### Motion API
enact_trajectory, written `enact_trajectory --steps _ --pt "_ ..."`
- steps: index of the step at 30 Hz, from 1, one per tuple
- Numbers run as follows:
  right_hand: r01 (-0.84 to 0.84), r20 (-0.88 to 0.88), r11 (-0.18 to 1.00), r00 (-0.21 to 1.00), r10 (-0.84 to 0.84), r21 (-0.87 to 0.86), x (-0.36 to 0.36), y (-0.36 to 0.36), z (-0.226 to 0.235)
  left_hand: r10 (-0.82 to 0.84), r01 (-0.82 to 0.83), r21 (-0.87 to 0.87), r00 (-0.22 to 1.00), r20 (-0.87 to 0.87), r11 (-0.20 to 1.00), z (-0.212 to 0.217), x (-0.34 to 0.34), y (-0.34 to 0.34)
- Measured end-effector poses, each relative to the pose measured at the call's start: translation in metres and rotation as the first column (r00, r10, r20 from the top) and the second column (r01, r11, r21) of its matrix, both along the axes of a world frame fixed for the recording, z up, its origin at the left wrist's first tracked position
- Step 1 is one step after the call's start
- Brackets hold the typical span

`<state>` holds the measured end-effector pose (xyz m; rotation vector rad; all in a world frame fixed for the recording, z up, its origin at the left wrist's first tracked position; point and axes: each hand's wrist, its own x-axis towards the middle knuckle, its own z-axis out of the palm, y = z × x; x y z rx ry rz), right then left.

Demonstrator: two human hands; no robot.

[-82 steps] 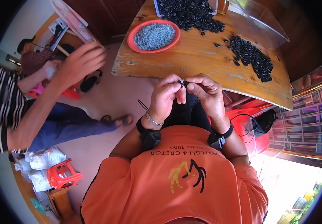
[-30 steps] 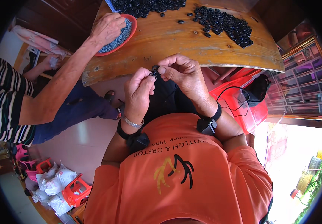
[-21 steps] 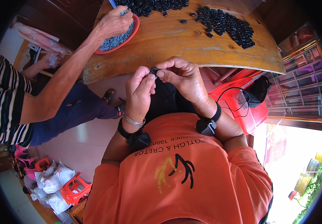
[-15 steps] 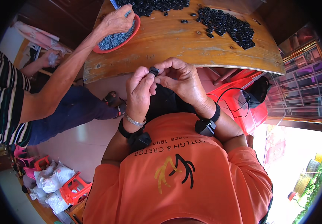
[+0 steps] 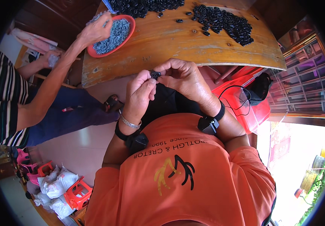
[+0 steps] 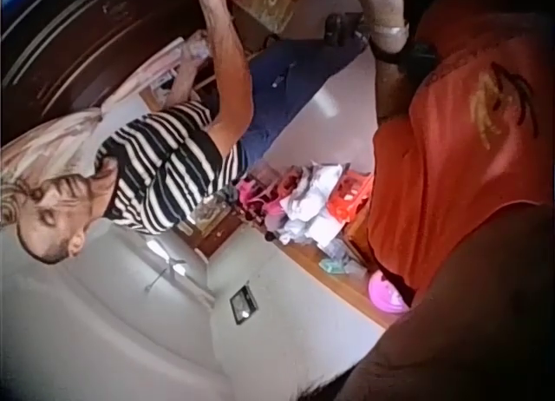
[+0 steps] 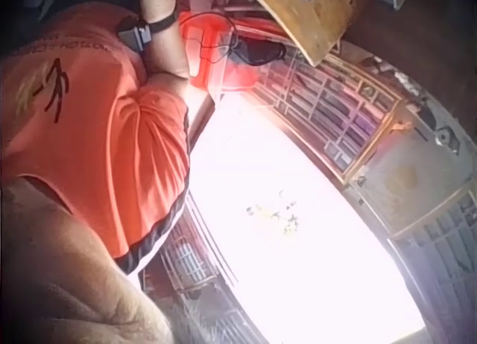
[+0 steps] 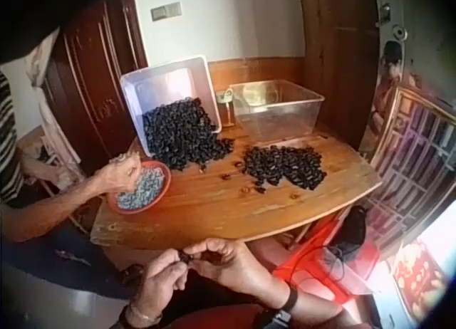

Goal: Sorting and inspecting small black parts from a pile on a table into containers.

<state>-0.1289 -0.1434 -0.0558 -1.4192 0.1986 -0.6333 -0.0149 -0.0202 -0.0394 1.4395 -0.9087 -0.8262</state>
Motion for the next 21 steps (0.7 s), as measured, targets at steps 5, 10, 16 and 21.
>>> enact_trajectory --steps 5,10,16,21 --pt "-0.098 -0.044 0.995 0.994 0.097 -0.011 -0.004 -0.007 -0.001 -0.033 0.032 0.024 0.999 0.011 0.999 -0.002 0.001 -0.001" --pt "-0.111 -0.052 0.994 0.993 0.111 -0.012 -0.004 -0.010 -0.002 -0.026 0.026 0.024 0.999 -0.025 0.999 -0.003 -0.001 -0.005" --pt "-0.119 -0.067 0.993 0.991 0.118 -0.017 -0.006 -0.012 0.000 -0.014 0.017 0.041 0.998 -0.056 0.999 0.000 -0.003 -0.006" --pt "-0.082 -0.129 0.992 0.989 0.069 -0.094 -0.005 -0.008 0.002 -0.005 0.011 0.061 0.995 -0.097 0.998 -0.007 -0.002 -0.008"
